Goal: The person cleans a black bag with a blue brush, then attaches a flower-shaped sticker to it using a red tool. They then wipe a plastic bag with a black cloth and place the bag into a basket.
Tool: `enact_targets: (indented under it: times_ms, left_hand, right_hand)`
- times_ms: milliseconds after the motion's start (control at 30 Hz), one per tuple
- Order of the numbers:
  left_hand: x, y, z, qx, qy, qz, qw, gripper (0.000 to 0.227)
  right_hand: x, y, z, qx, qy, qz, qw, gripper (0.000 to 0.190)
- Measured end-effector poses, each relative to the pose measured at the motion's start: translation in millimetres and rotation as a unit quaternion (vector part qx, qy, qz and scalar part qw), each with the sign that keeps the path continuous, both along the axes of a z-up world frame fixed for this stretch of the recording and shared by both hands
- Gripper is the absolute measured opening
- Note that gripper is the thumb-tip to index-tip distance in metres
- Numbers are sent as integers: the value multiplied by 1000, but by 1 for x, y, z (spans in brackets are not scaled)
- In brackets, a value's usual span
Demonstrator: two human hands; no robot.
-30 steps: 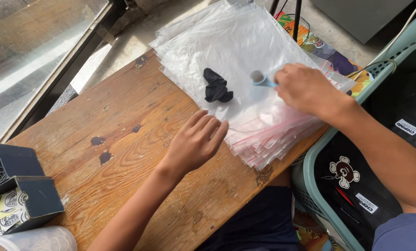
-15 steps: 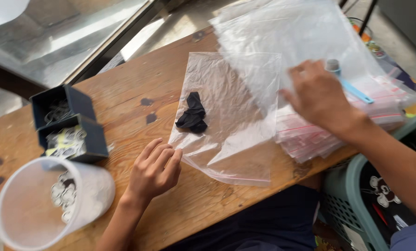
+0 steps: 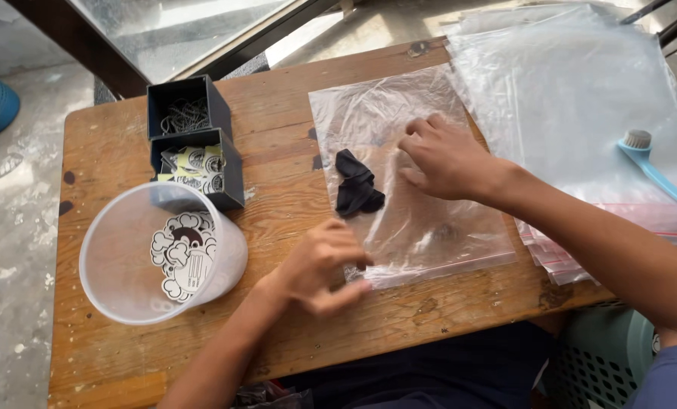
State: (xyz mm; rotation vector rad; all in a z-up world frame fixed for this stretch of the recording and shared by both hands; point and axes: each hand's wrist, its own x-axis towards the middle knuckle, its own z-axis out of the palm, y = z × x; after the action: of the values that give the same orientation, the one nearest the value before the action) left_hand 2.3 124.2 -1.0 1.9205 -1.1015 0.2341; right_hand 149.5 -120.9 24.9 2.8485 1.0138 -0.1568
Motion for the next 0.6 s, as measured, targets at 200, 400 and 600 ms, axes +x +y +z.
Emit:
enact_targets:
  times_ms: [200,400,600]
  left_hand:
    - [25,15,-10,121,-67,297,945,55]
    - [24,17,-29,252,-72,326,908,61]
    - [26,23,-25,236,-65,313,918,61]
  right_hand:
    - [-37,59,-4,163,43,112,979,49]
    - [-42,57,-55,212,-58,208,953,32]
    - [-133,37,-15,287,92,390,870,25]
